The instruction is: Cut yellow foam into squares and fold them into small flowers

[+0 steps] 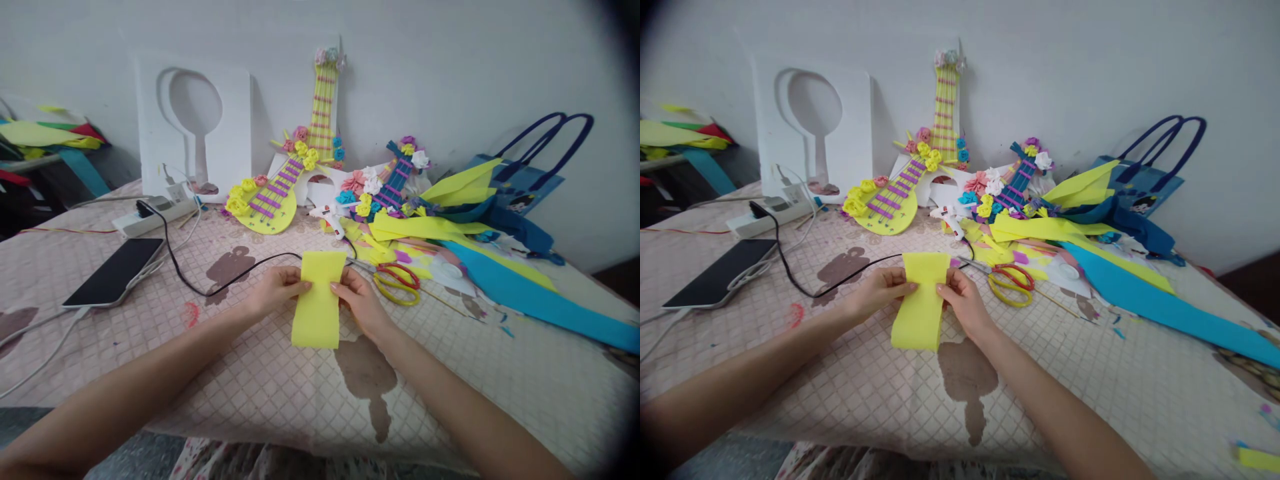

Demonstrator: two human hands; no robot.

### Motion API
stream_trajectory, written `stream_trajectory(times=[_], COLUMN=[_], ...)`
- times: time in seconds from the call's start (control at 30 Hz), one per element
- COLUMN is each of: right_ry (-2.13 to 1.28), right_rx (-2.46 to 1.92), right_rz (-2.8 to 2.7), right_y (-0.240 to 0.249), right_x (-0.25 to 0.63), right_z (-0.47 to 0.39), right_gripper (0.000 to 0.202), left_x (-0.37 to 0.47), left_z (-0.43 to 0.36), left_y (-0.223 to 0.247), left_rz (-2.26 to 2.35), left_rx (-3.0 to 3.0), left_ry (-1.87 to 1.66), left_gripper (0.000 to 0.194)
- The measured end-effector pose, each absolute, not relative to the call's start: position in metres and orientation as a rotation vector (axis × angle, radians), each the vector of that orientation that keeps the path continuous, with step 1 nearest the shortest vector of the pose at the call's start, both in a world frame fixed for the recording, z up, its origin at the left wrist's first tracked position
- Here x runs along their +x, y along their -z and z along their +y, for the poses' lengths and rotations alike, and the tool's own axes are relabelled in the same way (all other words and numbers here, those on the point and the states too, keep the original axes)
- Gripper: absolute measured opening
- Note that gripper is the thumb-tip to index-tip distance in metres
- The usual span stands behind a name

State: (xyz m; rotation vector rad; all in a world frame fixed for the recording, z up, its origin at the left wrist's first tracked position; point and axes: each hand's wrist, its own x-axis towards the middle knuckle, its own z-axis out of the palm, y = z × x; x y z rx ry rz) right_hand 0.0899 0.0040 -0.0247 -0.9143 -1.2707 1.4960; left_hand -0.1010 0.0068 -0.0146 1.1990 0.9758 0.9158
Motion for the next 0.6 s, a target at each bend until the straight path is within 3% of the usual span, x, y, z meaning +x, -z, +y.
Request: stream_trajectory(times=[0.37, 0.5, 0.6], right_ry=[-1.175, -0.903, -0.768], right_rx=[-0.877, -0.890, -0.861], right_rz=[-1.433, -1.612, -1.719], right_y=[0.0310, 0.0300, 0.0257], right_x=[0.0944, 0.0963, 0.0948], right_z=[0.0097, 0.0095, 0.0060], right_gripper=[0.008, 0.015, 0.020], left_x=[-0.0989, -0.0970, -0.0970], left_z=[0.0088, 0.0071, 0.0024], left_y=[0.0129, 0.0111, 0.0086], left_rz=[0.900, 0.865, 0.839], left_rx=[0.864, 0.758, 0.817], left_ry=[-0.922, -0.756, -0.728], left_gripper=[0.022, 0.037, 0.035])
